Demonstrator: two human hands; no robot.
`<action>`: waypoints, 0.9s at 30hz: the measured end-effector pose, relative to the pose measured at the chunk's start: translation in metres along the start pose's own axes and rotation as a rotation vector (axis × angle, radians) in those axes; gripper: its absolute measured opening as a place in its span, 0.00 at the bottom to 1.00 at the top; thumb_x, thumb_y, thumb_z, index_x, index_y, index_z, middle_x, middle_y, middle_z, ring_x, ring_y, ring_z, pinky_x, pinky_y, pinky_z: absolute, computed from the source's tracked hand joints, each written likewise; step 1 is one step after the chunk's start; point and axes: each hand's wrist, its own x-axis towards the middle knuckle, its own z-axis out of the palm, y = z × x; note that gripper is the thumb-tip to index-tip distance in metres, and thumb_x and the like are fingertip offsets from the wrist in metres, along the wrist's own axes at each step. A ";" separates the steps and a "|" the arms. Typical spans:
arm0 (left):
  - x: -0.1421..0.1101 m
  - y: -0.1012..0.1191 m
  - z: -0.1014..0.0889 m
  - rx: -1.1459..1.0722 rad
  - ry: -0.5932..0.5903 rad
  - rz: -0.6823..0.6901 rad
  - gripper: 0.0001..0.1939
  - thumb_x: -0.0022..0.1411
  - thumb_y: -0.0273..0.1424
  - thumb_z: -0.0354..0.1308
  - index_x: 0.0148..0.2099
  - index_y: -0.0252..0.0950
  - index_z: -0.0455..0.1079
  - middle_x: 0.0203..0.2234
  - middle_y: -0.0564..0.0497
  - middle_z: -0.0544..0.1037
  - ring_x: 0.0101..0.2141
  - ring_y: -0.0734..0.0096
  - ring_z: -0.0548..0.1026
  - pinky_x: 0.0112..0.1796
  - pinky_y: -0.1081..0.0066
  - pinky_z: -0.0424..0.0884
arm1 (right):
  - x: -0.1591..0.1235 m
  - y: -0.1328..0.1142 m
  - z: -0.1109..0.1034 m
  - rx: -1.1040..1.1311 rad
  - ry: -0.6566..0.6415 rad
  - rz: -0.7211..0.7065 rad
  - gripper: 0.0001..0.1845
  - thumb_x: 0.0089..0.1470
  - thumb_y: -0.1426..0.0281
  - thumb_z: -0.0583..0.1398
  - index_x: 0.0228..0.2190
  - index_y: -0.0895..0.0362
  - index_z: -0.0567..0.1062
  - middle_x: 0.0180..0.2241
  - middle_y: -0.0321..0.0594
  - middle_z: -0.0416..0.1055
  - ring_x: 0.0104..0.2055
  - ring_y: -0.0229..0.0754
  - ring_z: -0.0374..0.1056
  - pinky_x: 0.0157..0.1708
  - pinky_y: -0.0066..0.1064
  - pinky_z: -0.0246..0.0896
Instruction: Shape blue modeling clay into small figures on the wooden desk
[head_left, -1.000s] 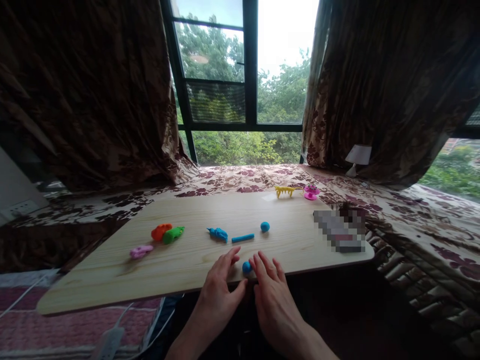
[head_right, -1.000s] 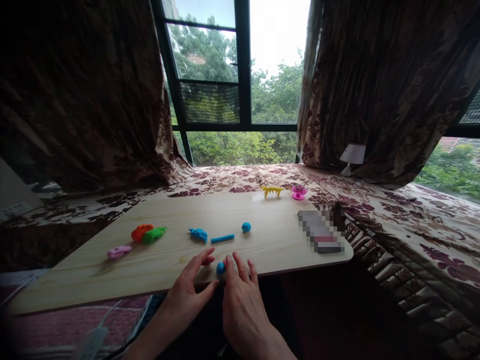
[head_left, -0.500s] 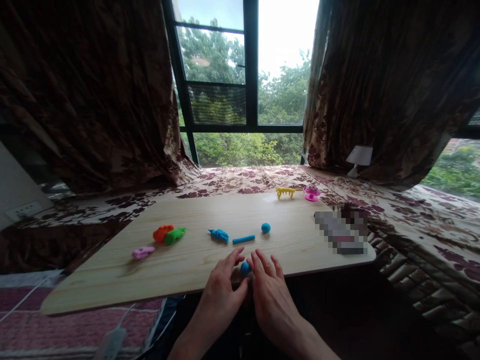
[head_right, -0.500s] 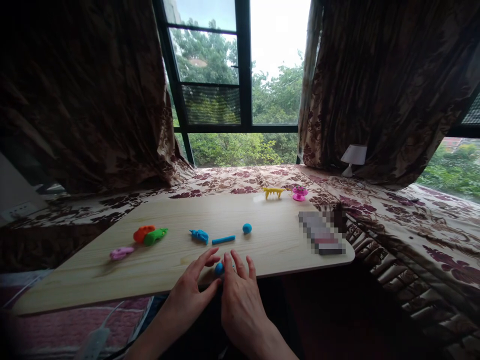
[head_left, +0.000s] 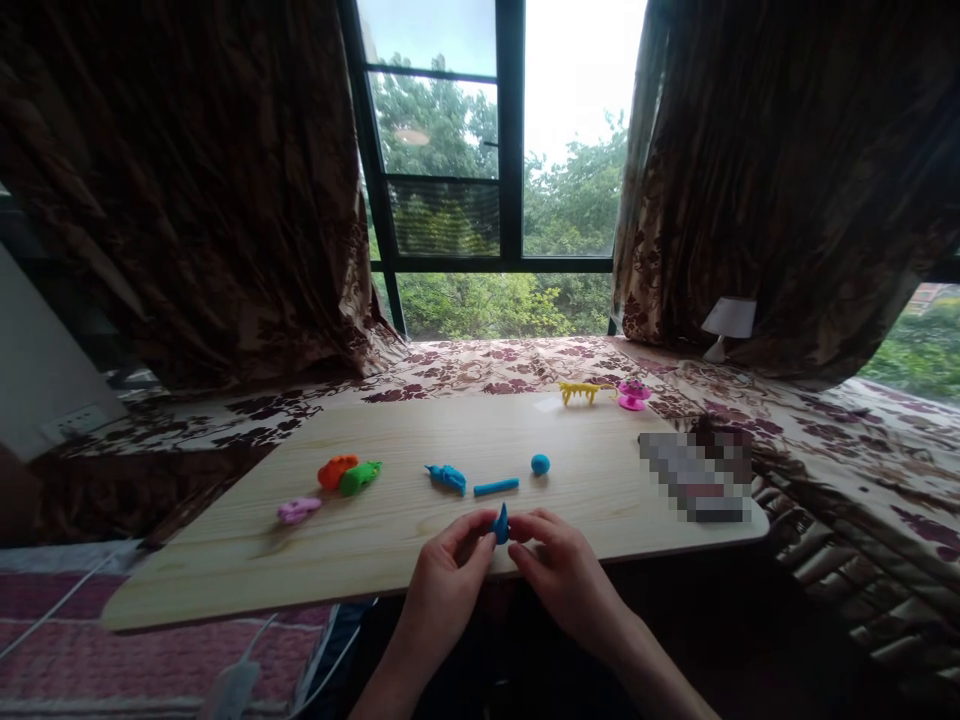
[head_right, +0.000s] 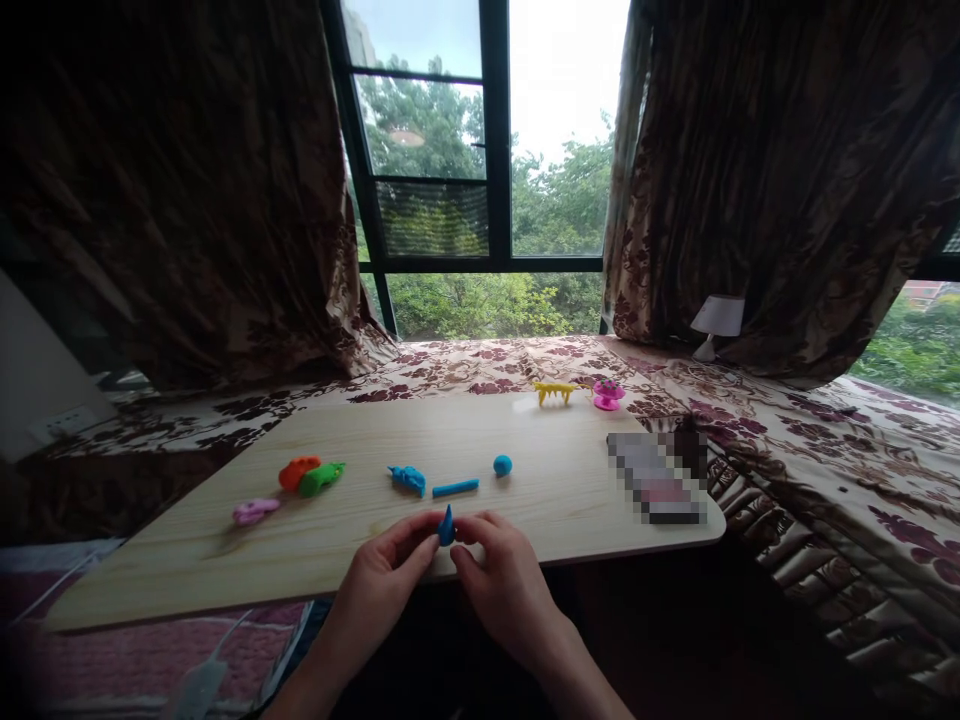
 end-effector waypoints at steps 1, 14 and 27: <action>0.001 -0.001 -0.001 0.084 0.030 0.031 0.13 0.56 0.32 0.54 0.44 0.39 0.72 0.41 0.50 0.78 0.44 0.64 0.73 0.49 0.62 0.66 | 0.003 -0.001 0.003 -0.026 0.000 0.000 0.15 0.54 0.75 0.56 0.43 0.51 0.73 0.35 0.36 0.71 0.37 0.39 0.68 0.38 0.28 0.63; 0.006 -0.008 -0.007 0.553 0.080 0.246 0.08 0.56 0.33 0.56 0.38 0.40 0.72 0.35 0.51 0.76 0.41 0.63 0.70 0.46 0.61 0.64 | 0.021 0.015 0.007 -0.183 -0.091 -0.075 0.11 0.54 0.74 0.57 0.38 0.53 0.76 0.34 0.39 0.72 0.39 0.42 0.65 0.42 0.32 0.57; 0.008 -0.014 -0.009 0.590 0.057 0.248 0.10 0.58 0.36 0.54 0.39 0.41 0.74 0.36 0.50 0.75 0.42 0.63 0.69 0.45 0.62 0.64 | 0.039 0.022 0.012 -0.034 -0.127 -0.105 0.05 0.53 0.71 0.59 0.30 0.57 0.76 0.31 0.38 0.71 0.32 0.37 0.66 0.33 0.27 0.60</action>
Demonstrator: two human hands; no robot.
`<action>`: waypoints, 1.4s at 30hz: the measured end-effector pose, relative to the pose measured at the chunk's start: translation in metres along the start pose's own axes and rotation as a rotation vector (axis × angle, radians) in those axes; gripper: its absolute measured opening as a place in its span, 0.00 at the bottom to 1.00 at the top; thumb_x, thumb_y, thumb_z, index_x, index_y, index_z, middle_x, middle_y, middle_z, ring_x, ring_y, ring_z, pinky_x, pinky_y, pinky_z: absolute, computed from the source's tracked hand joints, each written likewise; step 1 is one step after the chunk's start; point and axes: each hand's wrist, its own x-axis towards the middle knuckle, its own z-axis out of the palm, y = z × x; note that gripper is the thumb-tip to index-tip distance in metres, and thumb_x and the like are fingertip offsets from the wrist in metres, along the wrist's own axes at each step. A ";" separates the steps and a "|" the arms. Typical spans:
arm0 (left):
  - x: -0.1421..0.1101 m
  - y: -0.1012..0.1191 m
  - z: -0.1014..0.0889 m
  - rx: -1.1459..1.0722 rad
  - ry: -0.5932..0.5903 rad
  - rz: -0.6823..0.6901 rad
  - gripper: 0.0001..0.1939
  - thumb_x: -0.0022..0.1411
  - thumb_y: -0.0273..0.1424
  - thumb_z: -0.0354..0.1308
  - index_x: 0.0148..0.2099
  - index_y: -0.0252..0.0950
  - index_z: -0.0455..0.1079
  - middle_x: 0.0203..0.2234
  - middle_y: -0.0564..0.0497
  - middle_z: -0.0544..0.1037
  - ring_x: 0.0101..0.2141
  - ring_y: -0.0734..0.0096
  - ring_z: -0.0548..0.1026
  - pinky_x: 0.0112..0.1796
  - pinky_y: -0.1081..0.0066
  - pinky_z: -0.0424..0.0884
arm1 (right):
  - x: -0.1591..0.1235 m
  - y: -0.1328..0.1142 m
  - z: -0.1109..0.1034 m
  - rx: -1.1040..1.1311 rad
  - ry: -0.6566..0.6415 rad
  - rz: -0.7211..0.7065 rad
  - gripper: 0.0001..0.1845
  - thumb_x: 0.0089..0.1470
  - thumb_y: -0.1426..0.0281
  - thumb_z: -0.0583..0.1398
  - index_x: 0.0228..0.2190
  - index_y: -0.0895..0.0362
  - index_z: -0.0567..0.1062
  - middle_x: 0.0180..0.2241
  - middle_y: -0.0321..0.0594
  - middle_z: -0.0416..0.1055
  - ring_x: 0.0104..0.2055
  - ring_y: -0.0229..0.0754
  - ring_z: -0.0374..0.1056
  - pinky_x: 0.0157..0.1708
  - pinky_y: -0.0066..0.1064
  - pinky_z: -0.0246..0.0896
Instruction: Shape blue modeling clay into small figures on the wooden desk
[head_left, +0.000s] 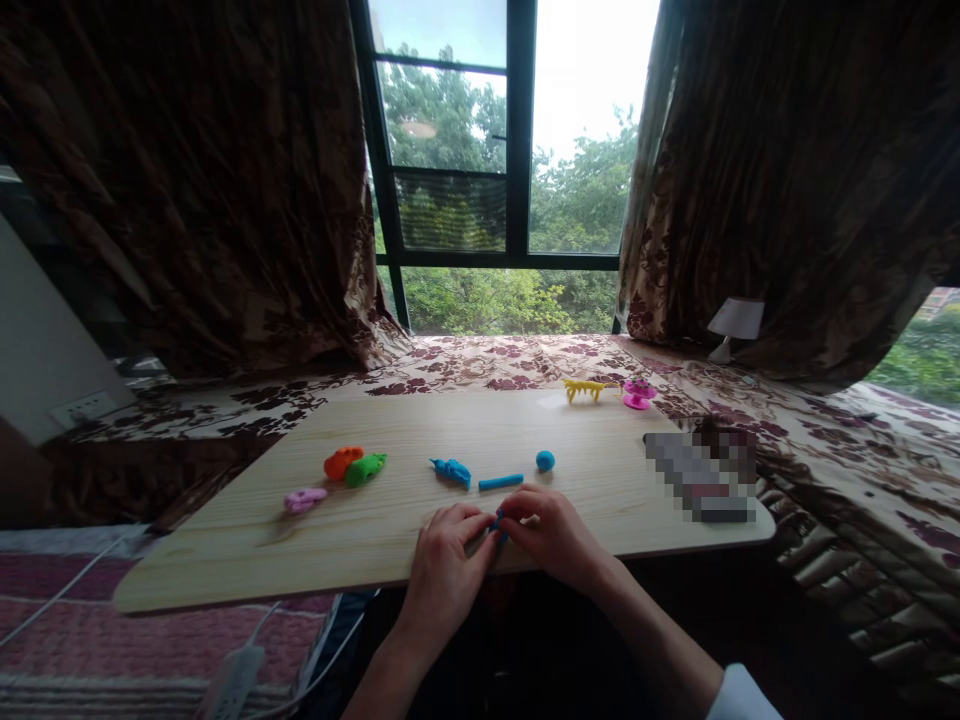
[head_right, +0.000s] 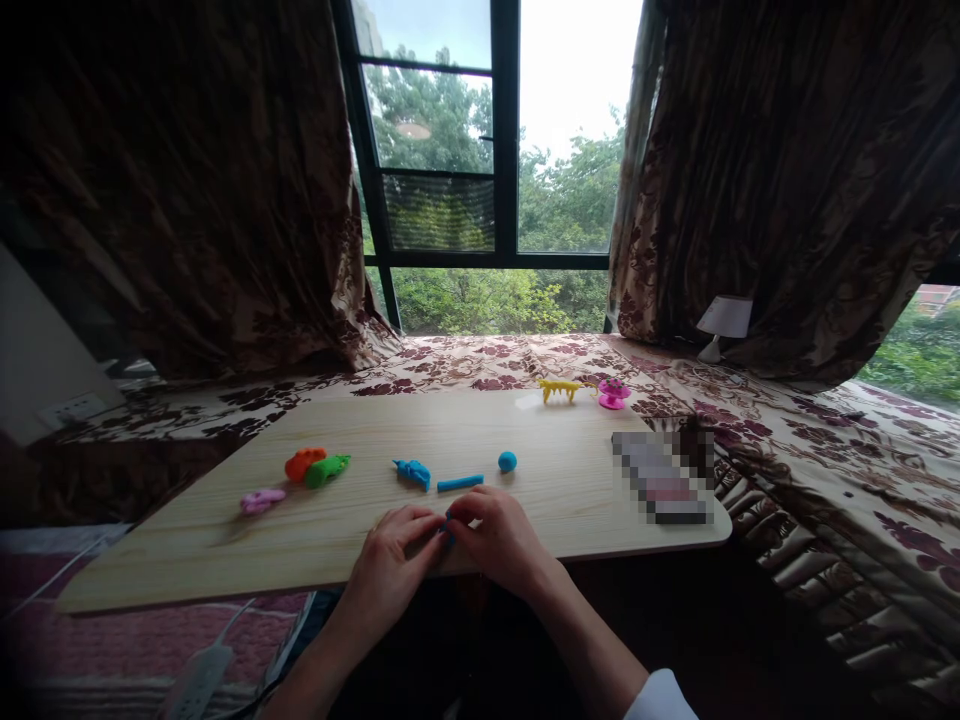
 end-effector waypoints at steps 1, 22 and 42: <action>0.000 0.000 0.000 -0.002 -0.001 -0.001 0.10 0.58 0.36 0.54 0.39 0.41 0.74 0.36 0.50 0.75 0.41 0.63 0.69 0.45 0.62 0.64 | -0.001 -0.001 0.000 -0.001 0.005 -0.003 0.06 0.53 0.71 0.58 0.31 0.57 0.76 0.31 0.38 0.71 0.33 0.38 0.66 0.34 0.27 0.60; -0.004 0.000 -0.003 -0.038 -0.001 0.021 0.12 0.56 0.32 0.56 0.44 0.41 0.72 0.39 0.49 0.75 0.44 0.63 0.70 0.47 0.61 0.65 | -0.009 -0.009 -0.009 -0.122 -0.037 -0.037 0.06 0.55 0.73 0.57 0.34 0.55 0.75 0.32 0.37 0.70 0.34 0.38 0.66 0.35 0.26 0.58; -0.009 0.003 0.001 -0.193 0.088 -0.106 0.21 0.52 0.31 0.59 0.50 0.39 0.66 0.43 0.48 0.75 0.46 0.62 0.71 0.50 0.58 0.64 | 0.007 -0.011 0.000 -0.201 0.052 0.188 0.10 0.49 0.64 0.60 0.21 0.57 0.72 0.21 0.34 0.69 0.23 0.36 0.61 0.23 0.26 0.50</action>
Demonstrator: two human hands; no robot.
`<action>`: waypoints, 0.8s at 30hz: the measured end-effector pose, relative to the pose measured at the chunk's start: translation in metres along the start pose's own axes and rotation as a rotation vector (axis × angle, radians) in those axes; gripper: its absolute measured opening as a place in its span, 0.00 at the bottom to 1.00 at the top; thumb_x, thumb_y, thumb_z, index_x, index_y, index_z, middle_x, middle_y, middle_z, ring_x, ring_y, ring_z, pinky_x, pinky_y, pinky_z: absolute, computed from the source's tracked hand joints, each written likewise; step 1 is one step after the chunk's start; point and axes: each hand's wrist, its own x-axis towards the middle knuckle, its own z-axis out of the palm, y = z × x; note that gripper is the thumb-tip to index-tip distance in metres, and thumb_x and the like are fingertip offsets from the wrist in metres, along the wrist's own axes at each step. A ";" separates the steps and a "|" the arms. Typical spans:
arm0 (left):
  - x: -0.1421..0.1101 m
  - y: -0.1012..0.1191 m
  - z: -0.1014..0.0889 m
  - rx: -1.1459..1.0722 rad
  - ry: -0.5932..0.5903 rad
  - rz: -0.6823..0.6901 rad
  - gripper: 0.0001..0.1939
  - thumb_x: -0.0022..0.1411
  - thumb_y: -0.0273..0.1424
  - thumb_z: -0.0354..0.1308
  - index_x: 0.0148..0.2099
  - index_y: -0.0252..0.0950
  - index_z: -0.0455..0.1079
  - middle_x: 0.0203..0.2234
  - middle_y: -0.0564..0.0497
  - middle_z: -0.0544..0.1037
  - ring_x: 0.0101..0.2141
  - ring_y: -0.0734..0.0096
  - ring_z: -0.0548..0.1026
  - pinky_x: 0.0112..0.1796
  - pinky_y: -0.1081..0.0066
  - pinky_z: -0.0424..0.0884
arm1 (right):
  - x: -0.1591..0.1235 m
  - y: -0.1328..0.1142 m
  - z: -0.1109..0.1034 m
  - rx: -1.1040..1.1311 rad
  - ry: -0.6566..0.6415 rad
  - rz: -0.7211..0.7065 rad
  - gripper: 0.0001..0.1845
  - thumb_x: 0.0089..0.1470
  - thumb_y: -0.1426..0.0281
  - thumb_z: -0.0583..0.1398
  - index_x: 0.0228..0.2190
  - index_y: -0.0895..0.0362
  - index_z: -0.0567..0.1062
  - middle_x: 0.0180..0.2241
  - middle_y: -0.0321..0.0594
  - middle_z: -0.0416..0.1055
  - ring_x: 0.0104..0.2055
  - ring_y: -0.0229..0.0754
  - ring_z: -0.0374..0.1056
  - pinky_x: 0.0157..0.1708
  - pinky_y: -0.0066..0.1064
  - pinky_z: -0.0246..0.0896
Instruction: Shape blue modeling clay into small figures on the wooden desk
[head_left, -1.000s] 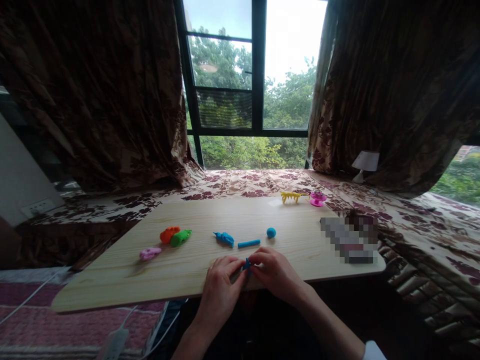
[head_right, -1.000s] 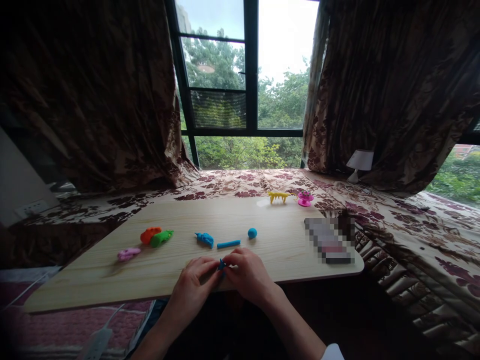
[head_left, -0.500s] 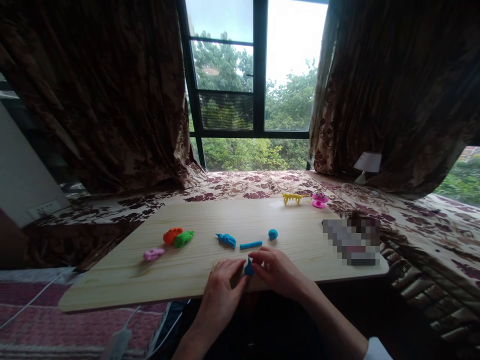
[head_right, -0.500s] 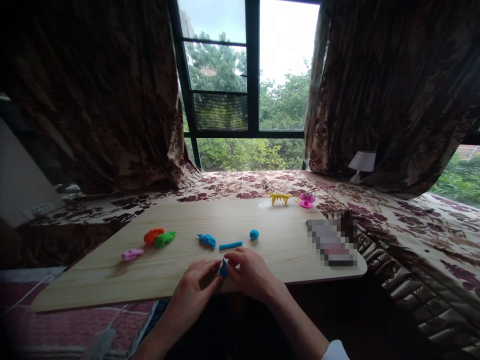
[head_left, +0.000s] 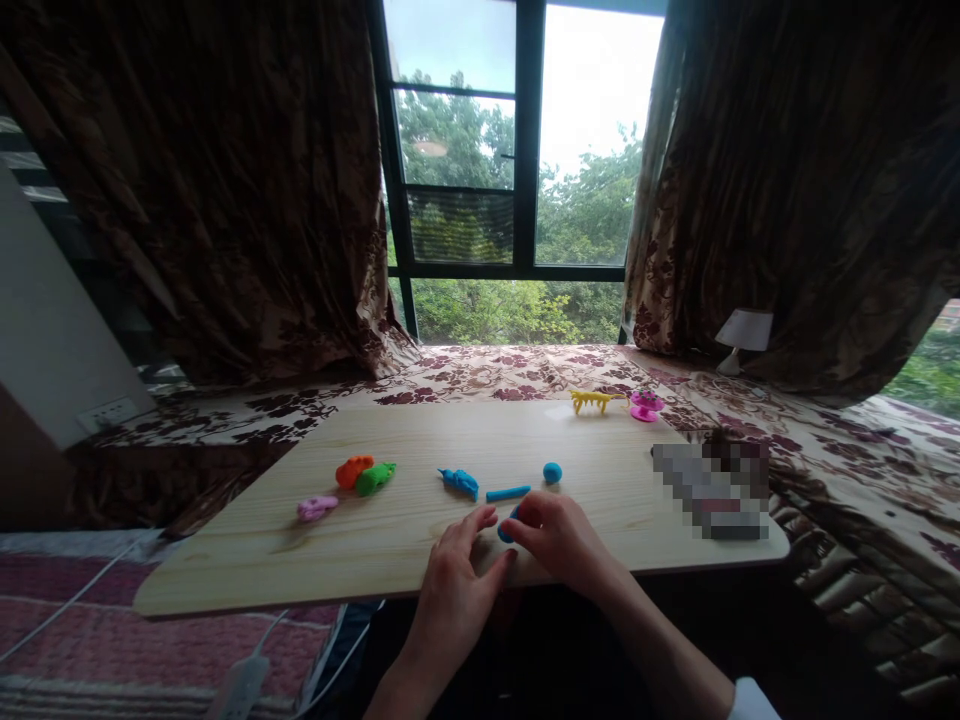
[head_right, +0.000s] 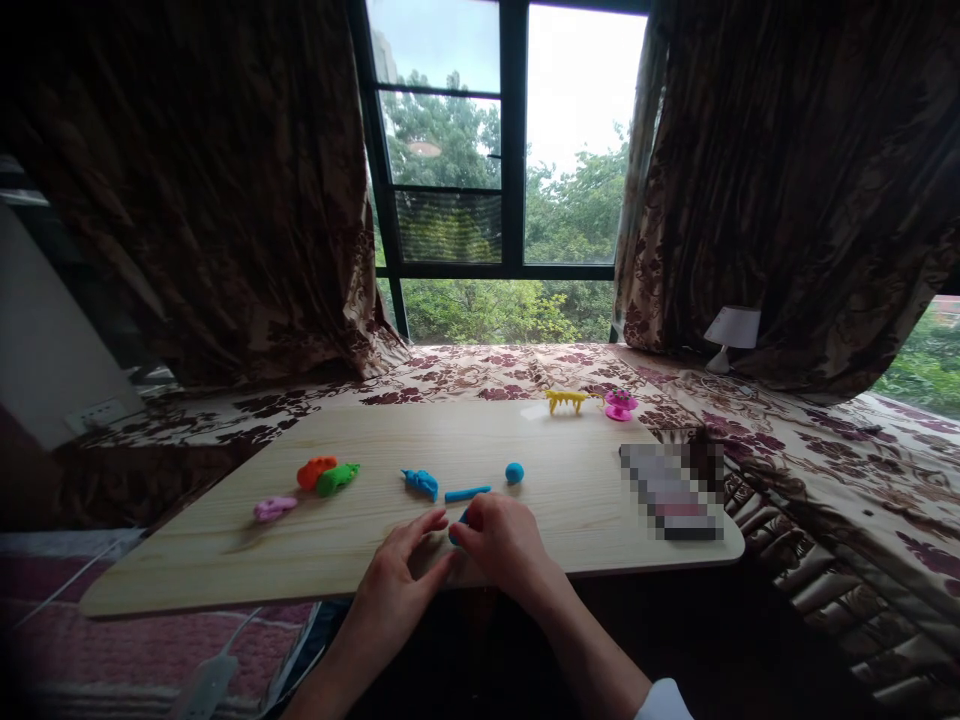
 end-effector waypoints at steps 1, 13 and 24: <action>0.000 0.003 0.001 -0.063 0.007 -0.030 0.21 0.52 0.31 0.59 0.50 0.40 0.66 0.43 0.48 0.75 0.46 0.62 0.71 0.50 0.59 0.65 | -0.001 -0.001 -0.001 0.024 -0.006 0.007 0.12 0.50 0.63 0.59 0.22 0.57 0.72 0.20 0.34 0.69 0.22 0.35 0.61 0.22 0.25 0.50; -0.007 0.031 -0.020 -1.022 -0.156 -0.456 0.17 0.57 0.36 0.56 0.48 0.36 0.71 0.42 0.46 0.78 0.45 0.63 0.73 0.50 0.63 0.66 | -0.013 -0.021 -0.040 0.398 -0.097 -0.151 0.10 0.56 0.66 0.56 0.34 0.55 0.77 0.30 0.37 0.70 0.33 0.38 0.66 0.33 0.27 0.61; -0.007 0.038 -0.018 -1.005 -0.220 -0.436 0.17 0.57 0.35 0.56 0.50 0.38 0.70 0.46 0.46 0.76 0.48 0.61 0.71 0.51 0.63 0.65 | -0.014 -0.024 -0.033 0.472 -0.095 -0.143 0.07 0.53 0.68 0.59 0.34 0.55 0.77 0.32 0.37 0.70 0.35 0.39 0.68 0.35 0.28 0.63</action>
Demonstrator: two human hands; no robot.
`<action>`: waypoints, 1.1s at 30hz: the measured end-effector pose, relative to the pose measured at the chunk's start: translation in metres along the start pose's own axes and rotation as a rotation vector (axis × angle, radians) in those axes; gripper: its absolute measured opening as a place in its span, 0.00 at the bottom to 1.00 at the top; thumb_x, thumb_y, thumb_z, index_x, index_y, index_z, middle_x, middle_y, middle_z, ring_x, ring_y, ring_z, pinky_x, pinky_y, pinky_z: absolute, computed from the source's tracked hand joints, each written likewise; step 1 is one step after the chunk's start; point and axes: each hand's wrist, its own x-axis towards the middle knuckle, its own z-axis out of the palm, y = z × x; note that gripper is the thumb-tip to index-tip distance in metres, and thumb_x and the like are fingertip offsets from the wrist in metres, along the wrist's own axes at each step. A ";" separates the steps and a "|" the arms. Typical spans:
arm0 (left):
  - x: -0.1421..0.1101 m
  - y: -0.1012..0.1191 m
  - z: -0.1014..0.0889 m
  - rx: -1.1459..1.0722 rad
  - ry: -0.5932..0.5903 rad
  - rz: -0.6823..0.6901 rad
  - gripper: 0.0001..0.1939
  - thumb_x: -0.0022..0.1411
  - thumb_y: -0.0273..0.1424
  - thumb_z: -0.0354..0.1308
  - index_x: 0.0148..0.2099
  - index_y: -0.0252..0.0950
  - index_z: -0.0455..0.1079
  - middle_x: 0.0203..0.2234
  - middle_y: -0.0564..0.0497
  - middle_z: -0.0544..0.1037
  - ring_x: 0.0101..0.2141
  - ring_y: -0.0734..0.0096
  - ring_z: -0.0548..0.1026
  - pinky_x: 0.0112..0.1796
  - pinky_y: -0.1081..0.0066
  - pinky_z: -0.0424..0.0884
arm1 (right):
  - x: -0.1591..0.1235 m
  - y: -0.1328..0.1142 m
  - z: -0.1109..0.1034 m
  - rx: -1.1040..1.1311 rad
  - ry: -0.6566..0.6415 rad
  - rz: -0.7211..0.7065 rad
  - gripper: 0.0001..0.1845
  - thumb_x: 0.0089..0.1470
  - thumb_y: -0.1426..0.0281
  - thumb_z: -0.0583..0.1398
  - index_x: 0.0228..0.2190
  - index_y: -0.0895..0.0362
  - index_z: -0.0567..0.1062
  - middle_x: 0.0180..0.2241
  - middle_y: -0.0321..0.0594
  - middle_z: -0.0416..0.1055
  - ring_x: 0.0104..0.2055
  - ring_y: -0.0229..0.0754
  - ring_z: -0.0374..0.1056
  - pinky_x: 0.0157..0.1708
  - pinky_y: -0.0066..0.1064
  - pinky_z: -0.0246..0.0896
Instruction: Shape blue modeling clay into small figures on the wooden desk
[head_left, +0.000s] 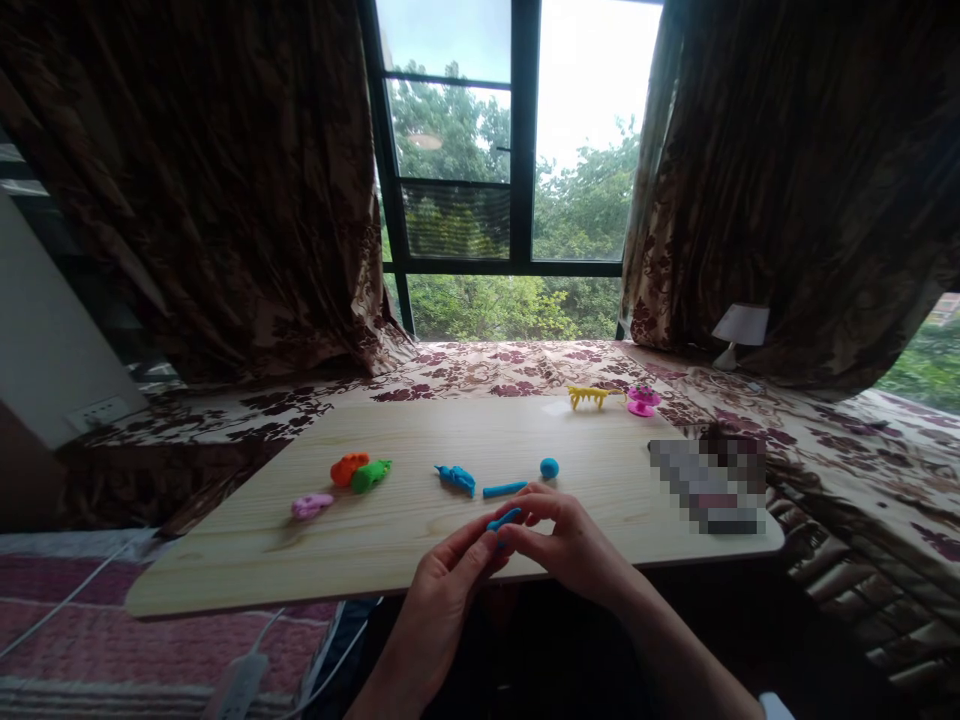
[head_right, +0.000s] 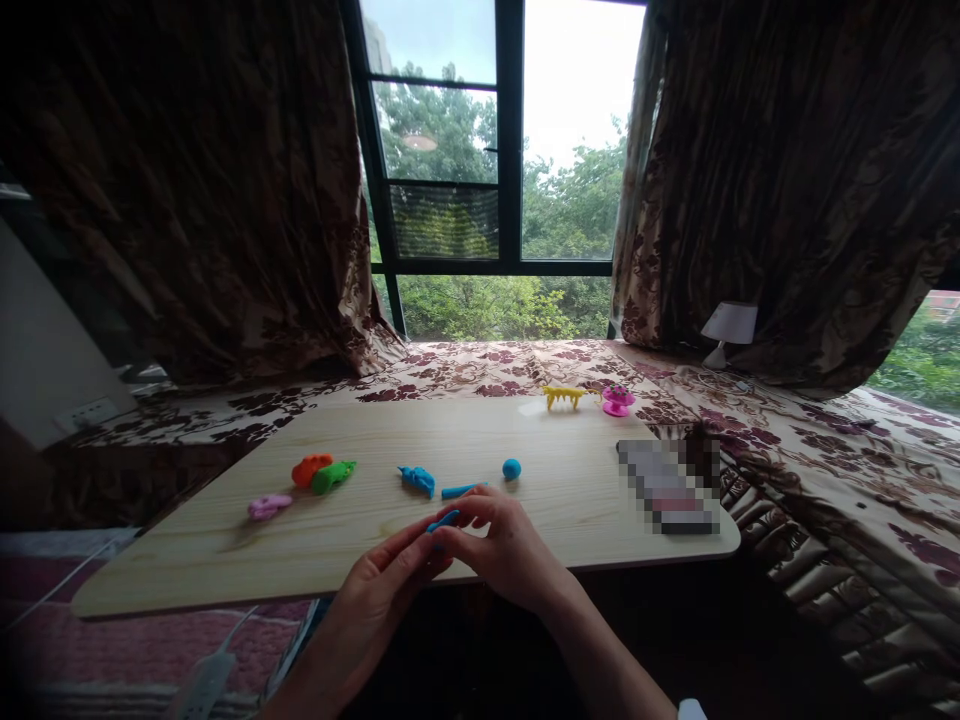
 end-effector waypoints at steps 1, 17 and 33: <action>0.000 -0.001 0.000 0.024 -0.006 0.011 0.18 0.57 0.35 0.56 0.50 0.38 0.70 0.46 0.47 0.76 0.49 0.61 0.71 0.51 0.62 0.64 | 0.000 0.000 0.000 -0.010 -0.014 -0.012 0.07 0.53 0.68 0.59 0.34 0.55 0.77 0.32 0.38 0.70 0.35 0.39 0.68 0.36 0.28 0.63; 0.015 -0.016 -0.030 0.822 0.237 0.390 0.14 0.59 0.33 0.51 0.45 0.38 0.72 0.43 0.49 0.75 0.47 0.65 0.71 0.51 0.64 0.63 | 0.014 0.042 0.012 -0.539 -0.067 -0.114 0.06 0.52 0.71 0.60 0.33 0.53 0.77 0.35 0.40 0.73 0.38 0.42 0.67 0.38 0.31 0.59; 0.032 -0.018 -0.016 1.222 0.183 0.492 0.08 0.56 0.30 0.53 0.38 0.42 0.73 0.34 0.50 0.77 0.41 0.60 0.71 0.44 0.60 0.64 | 0.016 0.041 -0.003 -0.517 -0.128 -0.102 0.10 0.55 0.70 0.56 0.33 0.53 0.78 0.32 0.39 0.73 0.34 0.40 0.67 0.34 0.27 0.59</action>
